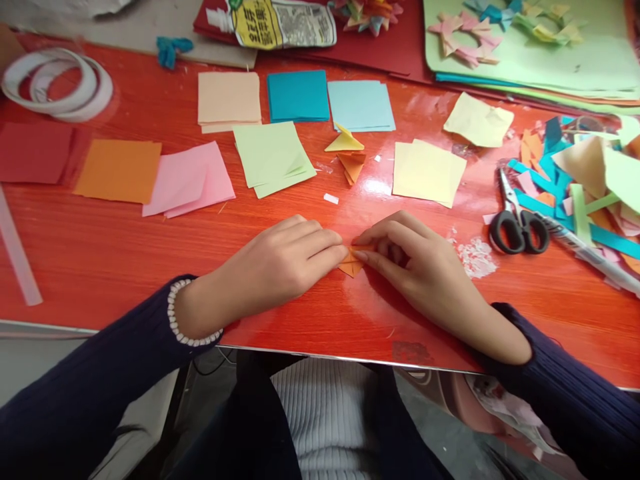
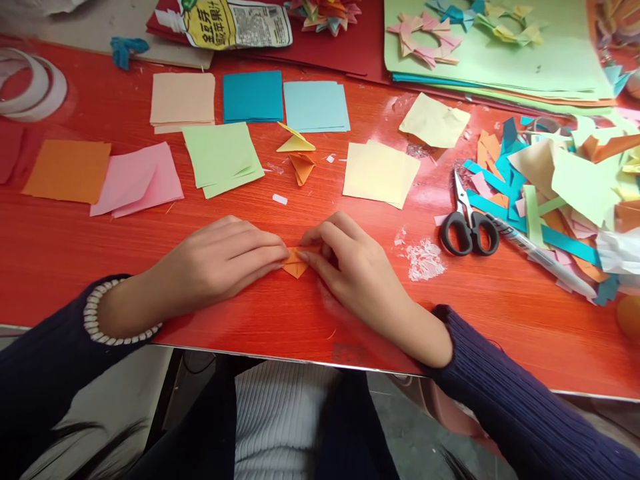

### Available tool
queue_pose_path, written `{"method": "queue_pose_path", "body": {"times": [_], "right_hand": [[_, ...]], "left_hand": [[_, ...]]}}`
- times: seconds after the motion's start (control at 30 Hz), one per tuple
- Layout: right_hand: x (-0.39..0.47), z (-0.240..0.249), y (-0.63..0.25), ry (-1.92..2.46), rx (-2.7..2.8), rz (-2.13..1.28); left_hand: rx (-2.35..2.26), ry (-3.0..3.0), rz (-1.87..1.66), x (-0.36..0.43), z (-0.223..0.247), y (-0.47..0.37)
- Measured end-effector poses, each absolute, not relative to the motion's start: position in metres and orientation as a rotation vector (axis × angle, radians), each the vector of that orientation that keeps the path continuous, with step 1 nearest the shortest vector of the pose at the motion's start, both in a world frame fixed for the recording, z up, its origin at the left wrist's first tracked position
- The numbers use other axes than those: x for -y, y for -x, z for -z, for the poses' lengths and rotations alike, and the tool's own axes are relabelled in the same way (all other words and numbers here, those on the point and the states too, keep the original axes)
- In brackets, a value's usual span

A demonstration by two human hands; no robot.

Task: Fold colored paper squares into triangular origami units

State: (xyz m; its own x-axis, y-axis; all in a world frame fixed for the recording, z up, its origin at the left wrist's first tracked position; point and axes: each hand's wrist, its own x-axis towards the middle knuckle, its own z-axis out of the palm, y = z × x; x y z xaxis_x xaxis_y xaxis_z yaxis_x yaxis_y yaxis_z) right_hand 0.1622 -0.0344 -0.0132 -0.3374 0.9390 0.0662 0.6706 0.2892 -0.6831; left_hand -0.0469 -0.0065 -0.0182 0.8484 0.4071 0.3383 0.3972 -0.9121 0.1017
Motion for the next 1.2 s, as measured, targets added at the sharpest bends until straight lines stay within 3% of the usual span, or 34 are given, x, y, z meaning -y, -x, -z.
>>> {"method": "queue_pose_path", "body": {"times": [1.2], "right_hand": [[0.0324, 0.0121, -0.1619, 1.443, 2.101, -0.864]], "left_hand": [[-0.534, -3.194, -0.495, 0.0086, 0.016, 0.0467]]}}
